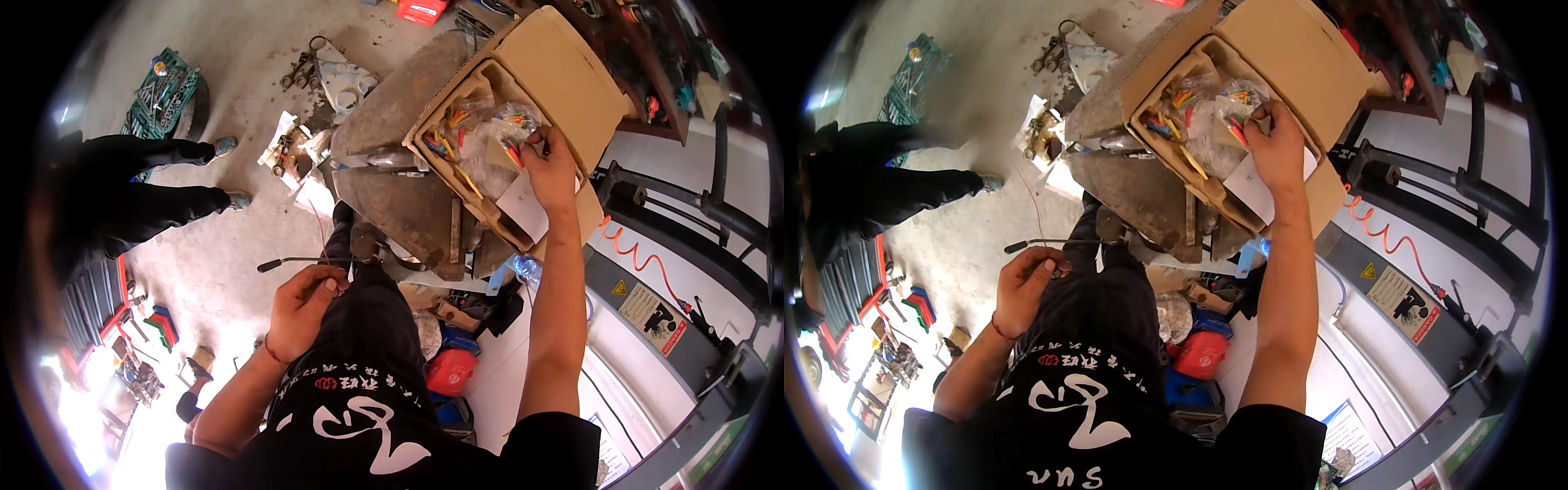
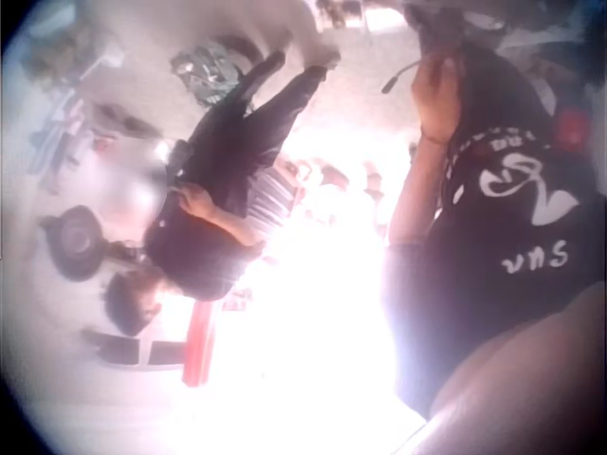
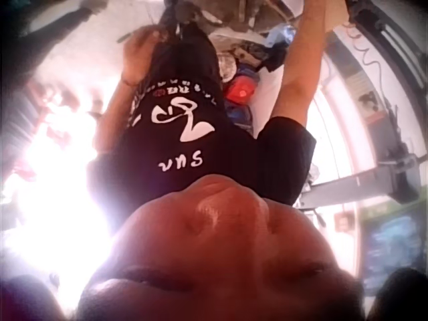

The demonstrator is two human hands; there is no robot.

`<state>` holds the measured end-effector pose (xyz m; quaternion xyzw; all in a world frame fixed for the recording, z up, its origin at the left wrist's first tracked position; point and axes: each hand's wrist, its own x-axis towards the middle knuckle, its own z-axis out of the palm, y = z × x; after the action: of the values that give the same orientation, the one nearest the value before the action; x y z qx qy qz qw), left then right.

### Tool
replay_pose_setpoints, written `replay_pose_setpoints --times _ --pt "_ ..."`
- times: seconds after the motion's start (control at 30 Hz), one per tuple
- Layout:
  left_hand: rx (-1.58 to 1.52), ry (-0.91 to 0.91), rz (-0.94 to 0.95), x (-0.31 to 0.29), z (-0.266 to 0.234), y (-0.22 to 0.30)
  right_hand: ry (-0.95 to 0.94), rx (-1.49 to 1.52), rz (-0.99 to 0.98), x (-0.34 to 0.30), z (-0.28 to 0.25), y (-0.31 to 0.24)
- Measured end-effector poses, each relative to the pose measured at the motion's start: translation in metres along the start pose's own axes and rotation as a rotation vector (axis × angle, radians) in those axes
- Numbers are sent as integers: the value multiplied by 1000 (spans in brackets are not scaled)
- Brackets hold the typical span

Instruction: The person retrieves small electrical components and wires from a cardboard box. They strip the ends of the wires and attach connectors to them. The person then connects the prepared wires to a small cylindrical component, likely a fuse or sensor, and inspects the assembly.

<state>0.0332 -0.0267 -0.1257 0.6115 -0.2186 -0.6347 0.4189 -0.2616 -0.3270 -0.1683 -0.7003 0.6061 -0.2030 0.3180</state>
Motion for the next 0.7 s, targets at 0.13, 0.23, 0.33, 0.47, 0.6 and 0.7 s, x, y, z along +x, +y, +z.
replay_pose_setpoints --times 0.13,0.23,0.33,0.47,0.6,0.7 --pt "20 2 32 -1 2 -1 101 31 -16 0 6 6" --pt "-83 -42 4 0 4 5 168 222 1 1 9 9" --pt "-384 -10 -147 -1 5 4 209 469 2 -1 7 13" --pt "-452 -19 -163 7 7 3 154 371 49 -6 3 20" --pt "-523 22 -154 15 18 7 319 -189 -271 -17 9 -6" --pt "-650 40 -180 20 28 20 212 -254 -334 -29 21 -45"
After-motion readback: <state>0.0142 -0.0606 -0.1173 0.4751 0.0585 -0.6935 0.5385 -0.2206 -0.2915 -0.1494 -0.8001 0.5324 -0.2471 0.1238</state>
